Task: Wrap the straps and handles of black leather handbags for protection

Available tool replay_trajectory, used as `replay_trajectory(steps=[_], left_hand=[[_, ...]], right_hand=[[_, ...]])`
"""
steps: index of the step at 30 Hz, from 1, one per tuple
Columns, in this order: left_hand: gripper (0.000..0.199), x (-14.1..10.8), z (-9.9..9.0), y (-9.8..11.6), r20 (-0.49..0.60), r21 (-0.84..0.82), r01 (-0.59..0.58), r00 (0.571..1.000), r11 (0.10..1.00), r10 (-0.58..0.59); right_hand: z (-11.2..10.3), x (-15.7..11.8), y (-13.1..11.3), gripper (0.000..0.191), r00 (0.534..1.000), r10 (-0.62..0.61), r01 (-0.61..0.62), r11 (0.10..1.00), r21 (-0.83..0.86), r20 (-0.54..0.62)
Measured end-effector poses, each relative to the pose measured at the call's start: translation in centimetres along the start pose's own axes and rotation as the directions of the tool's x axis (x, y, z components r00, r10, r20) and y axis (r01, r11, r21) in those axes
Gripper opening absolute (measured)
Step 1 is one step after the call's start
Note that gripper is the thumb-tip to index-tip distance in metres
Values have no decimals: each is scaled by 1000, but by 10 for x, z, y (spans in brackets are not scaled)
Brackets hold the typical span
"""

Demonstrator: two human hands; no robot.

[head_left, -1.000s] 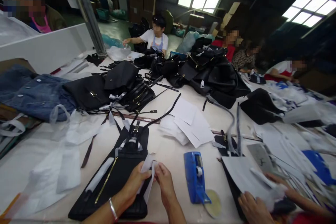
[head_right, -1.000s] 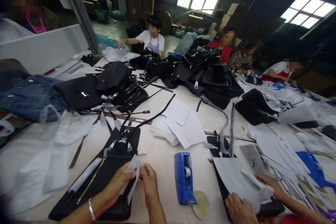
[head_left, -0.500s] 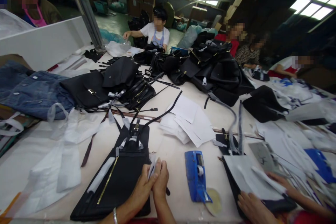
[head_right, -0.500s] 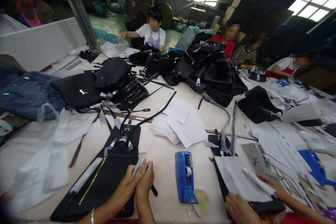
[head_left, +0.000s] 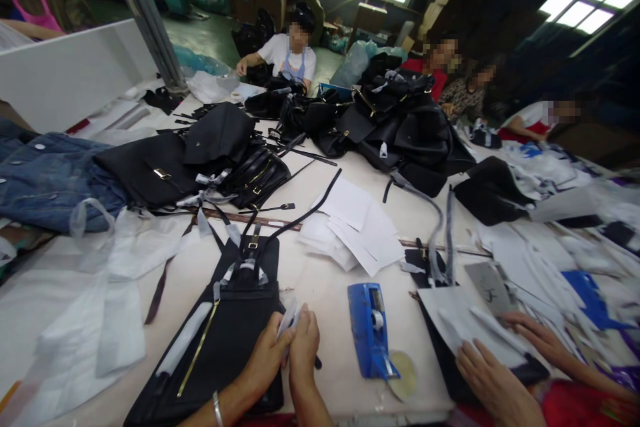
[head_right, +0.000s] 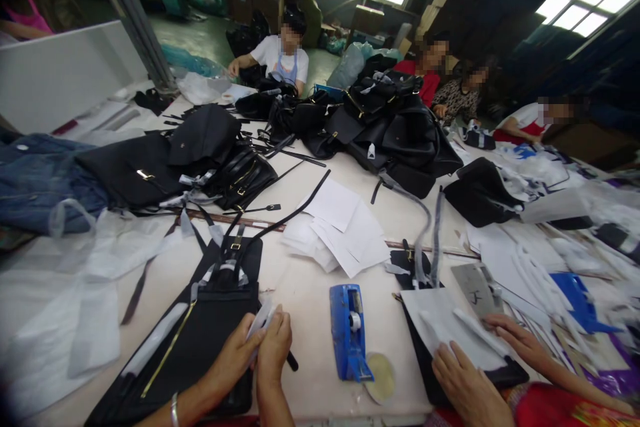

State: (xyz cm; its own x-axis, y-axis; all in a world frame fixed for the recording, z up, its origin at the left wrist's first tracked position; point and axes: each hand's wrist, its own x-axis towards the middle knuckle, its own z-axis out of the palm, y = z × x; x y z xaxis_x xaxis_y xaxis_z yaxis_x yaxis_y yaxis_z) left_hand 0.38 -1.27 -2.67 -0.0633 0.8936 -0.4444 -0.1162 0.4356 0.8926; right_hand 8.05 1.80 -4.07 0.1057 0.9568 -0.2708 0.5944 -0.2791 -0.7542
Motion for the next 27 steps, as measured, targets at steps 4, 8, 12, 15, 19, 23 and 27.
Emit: replay_trajectory(steps=[4,8,12,15,19,23,27], left_hand=[[34,3,-2,-2,-40,-17,20,999,1000,-20],[33,2,-2,4,-40,-5,17,999,1000,-17],[32,-1,0,11,-52,13,16,999,1000,-16],[31,-4,2,14,-42,91,-23,999,996,27],[27,-6,2,13,-24,324,-105,993,940,119],[29,-7,0,4,-4,540,-239,958,807,286],[36,-5,-3,-7,87,670,-414,868,616,488]], right_hand=[[-16,1,9,28,999,19,-18,999,-39,41],[-26,-5,14,25,986,-24,24,1000,5,163],[-33,-8,17,23,980,-37,39,999,-6,197],[-34,-8,16,24,983,-24,24,1000,0,185],[-33,-9,12,22,990,34,-50,992,115,140],[-33,-10,10,24,992,88,-106,965,241,87],[-31,-11,9,24,986,151,-166,914,371,69]])
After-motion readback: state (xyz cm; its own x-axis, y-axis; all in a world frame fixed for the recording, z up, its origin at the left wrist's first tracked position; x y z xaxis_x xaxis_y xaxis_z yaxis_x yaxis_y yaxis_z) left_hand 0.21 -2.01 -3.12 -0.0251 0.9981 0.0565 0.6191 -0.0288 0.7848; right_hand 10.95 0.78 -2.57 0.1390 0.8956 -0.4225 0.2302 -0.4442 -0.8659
